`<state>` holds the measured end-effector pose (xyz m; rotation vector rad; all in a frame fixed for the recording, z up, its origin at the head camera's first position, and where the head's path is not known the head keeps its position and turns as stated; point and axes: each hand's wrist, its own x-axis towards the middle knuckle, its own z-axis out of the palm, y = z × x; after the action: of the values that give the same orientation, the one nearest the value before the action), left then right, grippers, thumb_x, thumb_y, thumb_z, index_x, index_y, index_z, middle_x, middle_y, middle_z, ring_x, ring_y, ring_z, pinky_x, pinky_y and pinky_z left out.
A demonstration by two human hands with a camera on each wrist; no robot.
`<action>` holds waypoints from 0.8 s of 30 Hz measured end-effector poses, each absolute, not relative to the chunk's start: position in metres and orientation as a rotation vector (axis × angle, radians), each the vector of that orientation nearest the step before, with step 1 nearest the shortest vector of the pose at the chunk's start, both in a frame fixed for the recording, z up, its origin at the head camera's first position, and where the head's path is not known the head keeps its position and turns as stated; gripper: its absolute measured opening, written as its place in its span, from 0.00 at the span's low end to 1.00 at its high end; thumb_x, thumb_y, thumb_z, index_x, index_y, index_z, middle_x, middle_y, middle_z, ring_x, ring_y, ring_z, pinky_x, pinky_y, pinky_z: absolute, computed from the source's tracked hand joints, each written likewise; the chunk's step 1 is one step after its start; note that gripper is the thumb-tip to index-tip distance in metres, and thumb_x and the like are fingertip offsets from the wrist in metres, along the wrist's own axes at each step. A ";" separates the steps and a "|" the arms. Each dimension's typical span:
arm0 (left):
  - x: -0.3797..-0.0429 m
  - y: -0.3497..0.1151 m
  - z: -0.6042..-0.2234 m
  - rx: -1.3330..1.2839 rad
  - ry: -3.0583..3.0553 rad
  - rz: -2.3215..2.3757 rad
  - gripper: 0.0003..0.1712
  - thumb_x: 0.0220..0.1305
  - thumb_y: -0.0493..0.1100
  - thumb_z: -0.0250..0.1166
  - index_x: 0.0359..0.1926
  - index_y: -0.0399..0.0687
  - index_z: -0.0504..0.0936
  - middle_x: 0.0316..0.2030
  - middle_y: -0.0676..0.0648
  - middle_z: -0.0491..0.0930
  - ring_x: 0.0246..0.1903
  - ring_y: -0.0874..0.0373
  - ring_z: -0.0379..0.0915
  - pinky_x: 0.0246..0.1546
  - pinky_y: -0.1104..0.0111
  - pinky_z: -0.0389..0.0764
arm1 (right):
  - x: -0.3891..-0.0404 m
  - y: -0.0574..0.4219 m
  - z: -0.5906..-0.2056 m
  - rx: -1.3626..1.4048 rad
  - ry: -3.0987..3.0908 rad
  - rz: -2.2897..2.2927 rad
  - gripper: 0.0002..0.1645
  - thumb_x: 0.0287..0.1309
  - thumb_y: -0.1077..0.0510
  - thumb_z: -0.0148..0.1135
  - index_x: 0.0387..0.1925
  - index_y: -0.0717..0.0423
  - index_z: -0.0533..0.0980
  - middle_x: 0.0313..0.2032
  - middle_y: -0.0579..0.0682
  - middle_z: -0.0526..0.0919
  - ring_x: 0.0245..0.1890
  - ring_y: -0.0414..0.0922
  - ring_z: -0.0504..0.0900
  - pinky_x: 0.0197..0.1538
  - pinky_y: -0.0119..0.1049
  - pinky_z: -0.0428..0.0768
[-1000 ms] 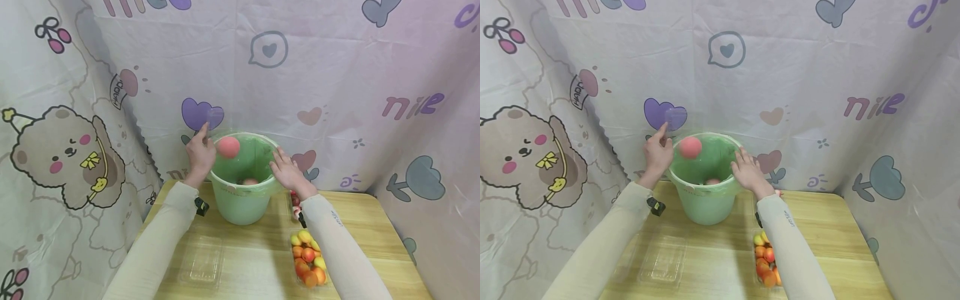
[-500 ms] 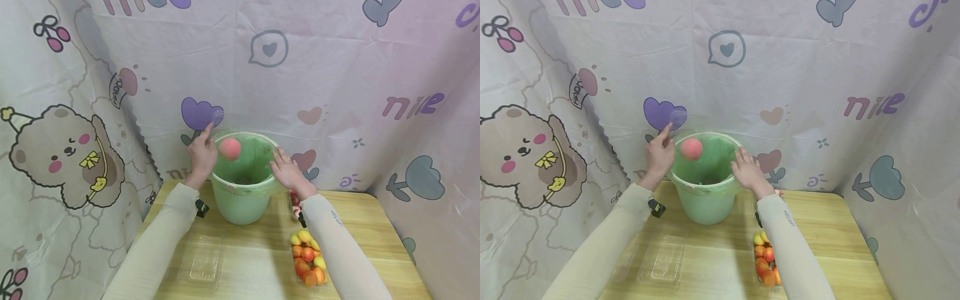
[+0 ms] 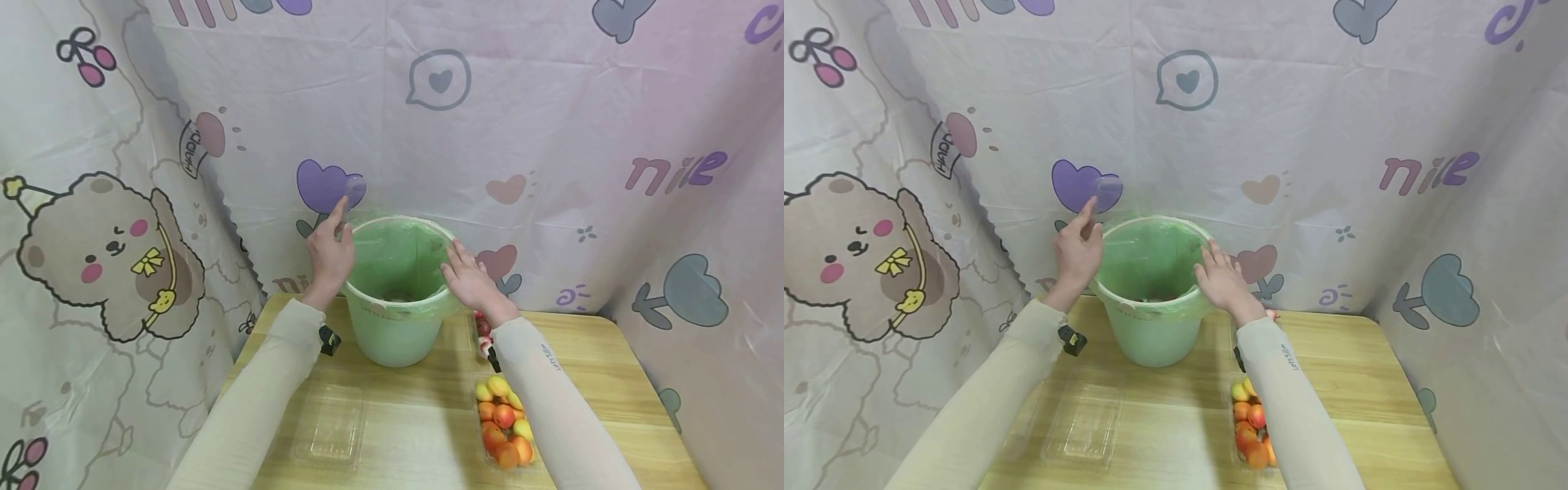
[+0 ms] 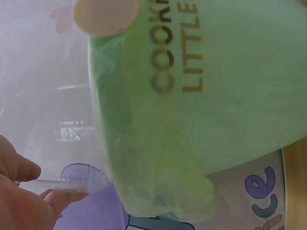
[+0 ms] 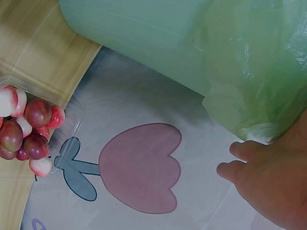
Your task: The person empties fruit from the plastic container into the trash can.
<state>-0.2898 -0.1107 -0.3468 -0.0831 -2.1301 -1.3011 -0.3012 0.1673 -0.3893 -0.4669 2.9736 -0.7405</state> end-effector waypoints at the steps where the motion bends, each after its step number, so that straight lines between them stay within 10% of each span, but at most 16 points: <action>1: -0.289 -0.111 -0.346 -0.081 -2.130 -1.310 0.30 0.75 0.34 0.59 0.75 0.54 0.74 0.71 0.44 0.76 0.60 0.40 0.83 0.53 0.50 0.84 | -0.301 0.167 -0.389 -0.467 2.973 -0.742 0.40 0.83 0.43 0.31 0.84 0.59 0.47 0.86 0.55 0.35 0.84 0.66 0.43 0.82 0.69 0.40; 24: -0.283 -0.122 -0.344 0.051 -2.180 -1.387 0.34 0.73 0.35 0.59 0.77 0.55 0.71 0.49 0.34 0.88 0.43 0.43 0.86 0.53 0.53 0.85 | -0.302 0.168 -0.389 -0.467 2.985 -0.699 0.40 0.83 0.42 0.31 0.85 0.58 0.47 0.86 0.55 0.36 0.84 0.67 0.42 0.80 0.72 0.37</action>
<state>-0.2827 -0.1218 -0.3442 0.0507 -2.1798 -1.3870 -0.3024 0.1677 -0.3893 -0.4671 2.9848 -0.6987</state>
